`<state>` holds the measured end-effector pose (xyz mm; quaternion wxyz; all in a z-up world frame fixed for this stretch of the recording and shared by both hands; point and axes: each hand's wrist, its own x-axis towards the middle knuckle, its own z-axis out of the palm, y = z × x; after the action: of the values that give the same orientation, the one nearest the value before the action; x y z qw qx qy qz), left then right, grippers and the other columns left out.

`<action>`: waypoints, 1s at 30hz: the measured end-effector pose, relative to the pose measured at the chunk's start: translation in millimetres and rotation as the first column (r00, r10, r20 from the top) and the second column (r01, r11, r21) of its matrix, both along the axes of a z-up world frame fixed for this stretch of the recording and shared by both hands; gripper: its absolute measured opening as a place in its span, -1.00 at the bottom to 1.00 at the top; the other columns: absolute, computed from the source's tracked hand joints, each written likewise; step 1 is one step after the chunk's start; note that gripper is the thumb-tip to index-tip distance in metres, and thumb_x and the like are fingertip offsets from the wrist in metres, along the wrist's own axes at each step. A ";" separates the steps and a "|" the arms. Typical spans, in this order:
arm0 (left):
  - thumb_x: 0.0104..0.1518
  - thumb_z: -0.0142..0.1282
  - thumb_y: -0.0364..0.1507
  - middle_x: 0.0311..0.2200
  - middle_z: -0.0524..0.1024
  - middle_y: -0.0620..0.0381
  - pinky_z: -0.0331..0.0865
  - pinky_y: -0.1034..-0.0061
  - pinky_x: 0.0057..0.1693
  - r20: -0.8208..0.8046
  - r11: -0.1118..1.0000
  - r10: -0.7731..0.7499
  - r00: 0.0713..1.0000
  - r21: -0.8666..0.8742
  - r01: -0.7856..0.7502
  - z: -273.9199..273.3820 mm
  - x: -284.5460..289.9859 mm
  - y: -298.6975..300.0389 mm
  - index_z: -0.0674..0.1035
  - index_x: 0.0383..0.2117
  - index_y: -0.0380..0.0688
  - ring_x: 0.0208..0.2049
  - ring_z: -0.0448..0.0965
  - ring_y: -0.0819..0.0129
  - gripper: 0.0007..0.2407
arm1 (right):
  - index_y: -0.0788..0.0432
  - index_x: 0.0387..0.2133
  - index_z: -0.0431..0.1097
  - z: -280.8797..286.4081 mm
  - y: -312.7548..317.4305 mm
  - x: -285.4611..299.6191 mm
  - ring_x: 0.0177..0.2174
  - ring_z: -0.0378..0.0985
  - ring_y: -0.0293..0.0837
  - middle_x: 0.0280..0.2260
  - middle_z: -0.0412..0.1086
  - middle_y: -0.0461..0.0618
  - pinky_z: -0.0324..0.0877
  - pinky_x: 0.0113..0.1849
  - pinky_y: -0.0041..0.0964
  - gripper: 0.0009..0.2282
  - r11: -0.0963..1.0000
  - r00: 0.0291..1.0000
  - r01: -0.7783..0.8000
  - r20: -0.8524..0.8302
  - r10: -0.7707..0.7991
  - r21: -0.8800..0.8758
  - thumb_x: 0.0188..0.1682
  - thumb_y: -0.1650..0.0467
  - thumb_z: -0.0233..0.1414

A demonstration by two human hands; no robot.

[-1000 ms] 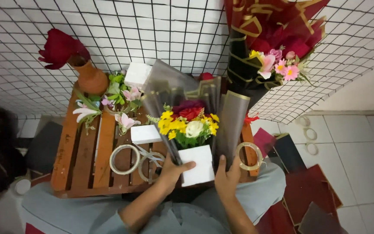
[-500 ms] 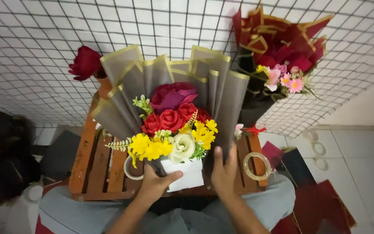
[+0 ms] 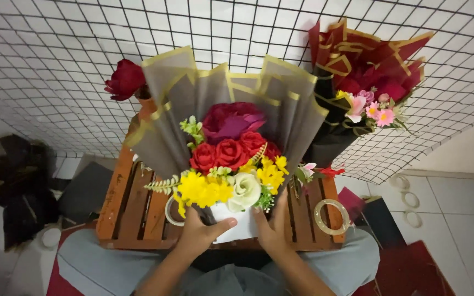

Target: Wrapping a flower bouquet with decorative paper and securing it with tape

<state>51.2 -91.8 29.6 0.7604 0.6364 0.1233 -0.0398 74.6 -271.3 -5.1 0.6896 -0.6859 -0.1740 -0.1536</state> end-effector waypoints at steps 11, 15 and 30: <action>-0.36 0.49 -0.35 0.24 0.40 0.25 0.36 0.39 0.32 -0.197 0.997 -0.065 0.978 0.033 0.073 -5.5 7.1 0.7 0.22 0.26 0.08 0.34 0.34 0.32 -0.11 | 0.10 0.38 -0.23 4.8 2.0 -1.9 0.34 0.07 0.02 0.36 -0.03 0.13 0.21 0.24 -0.08 -0.27 0.999 0.998 0.039 -0.055 -0.038 0.014 0.01 0.25 0.07; -0.38 0.49 -0.33 0.22 0.41 0.23 0.37 0.39 0.32 -0.235 0.996 -0.056 0.970 0.052 0.070 -0.6 5.9 0.8 0.22 0.26 0.07 0.32 0.36 0.31 -0.11 | 0.10 0.38 -0.24 9.0 3.9 -4.1 0.34 0.08 0.03 0.37 -0.04 0.14 0.26 0.22 -0.09 -0.28 0.998 0.999 0.004 -0.043 -0.002 0.062 0.03 0.30 0.07; -0.34 0.49 -0.32 0.32 0.26 0.25 0.19 0.38 0.39 -0.067 0.996 -0.015 0.998 0.091 0.021 -11.7 2.2 2.7 0.10 0.29 0.08 0.40 0.20 0.34 -0.05 | 0.05 0.41 -0.46 23.3 10.1 -23.3 0.39 -0.19 -0.08 0.46 -0.37 0.00 0.00 0.28 -0.16 -0.30 0.998 0.967 -0.057 -0.250 0.053 -0.008 0.11 0.19 -0.16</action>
<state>53.4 -89.1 17.9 0.7256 0.6699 0.1445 -0.0619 51.3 -261.3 18.2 0.7048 -0.7000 -0.1062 -0.0454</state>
